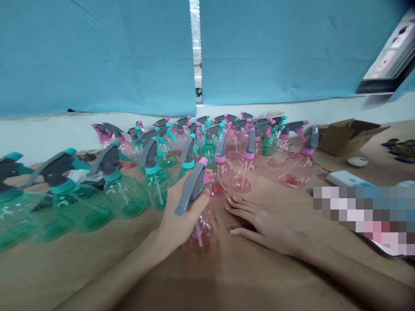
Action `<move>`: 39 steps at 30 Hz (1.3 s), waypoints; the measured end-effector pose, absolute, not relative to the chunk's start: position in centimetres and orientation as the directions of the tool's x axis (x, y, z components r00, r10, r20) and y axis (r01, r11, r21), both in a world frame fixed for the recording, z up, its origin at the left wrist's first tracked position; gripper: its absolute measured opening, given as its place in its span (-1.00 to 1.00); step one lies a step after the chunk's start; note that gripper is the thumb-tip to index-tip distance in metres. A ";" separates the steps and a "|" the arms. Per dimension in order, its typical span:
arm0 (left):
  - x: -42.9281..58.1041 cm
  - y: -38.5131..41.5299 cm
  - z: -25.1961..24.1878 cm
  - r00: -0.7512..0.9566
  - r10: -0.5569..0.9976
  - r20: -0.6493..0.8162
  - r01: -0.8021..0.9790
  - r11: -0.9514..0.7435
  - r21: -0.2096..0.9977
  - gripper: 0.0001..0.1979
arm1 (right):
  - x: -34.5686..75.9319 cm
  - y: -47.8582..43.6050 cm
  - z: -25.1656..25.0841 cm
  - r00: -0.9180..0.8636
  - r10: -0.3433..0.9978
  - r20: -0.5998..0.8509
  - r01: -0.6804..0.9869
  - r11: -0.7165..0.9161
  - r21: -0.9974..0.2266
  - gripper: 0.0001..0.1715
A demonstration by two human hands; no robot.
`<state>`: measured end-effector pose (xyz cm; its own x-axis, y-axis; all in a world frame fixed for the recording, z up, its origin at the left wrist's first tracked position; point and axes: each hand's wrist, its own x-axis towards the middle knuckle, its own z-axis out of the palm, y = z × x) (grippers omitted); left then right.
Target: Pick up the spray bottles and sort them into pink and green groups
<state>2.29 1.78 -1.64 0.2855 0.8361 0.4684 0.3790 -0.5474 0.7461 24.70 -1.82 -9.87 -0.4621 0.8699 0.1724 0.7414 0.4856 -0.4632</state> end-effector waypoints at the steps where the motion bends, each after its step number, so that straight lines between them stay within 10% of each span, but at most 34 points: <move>1: 2.3 1.8 -1.6 0.291 0.831 0.474 0.372 -0.555 0.744 -0.77 | 24.7 -1.8 -9.9 -0.460 0.871 0.173 0.742 0.484 -0.464 -0.29; 23: 2.1 1.8 -0.6 0.318 0.794 0.518 0.413 -0.608 0.678 -0.96 | 24.8 -1.9 -9.7 -0.468 0.871 0.149 0.754 0.481 -0.448 -0.28; 39: 2.4 2.0 -1.3 0.313 0.820 0.479 0.353 -0.568 0.743 -0.72 | 24.7 -1.9 -9.7 -0.464 0.876 0.129 0.759 0.469 -0.451 -0.27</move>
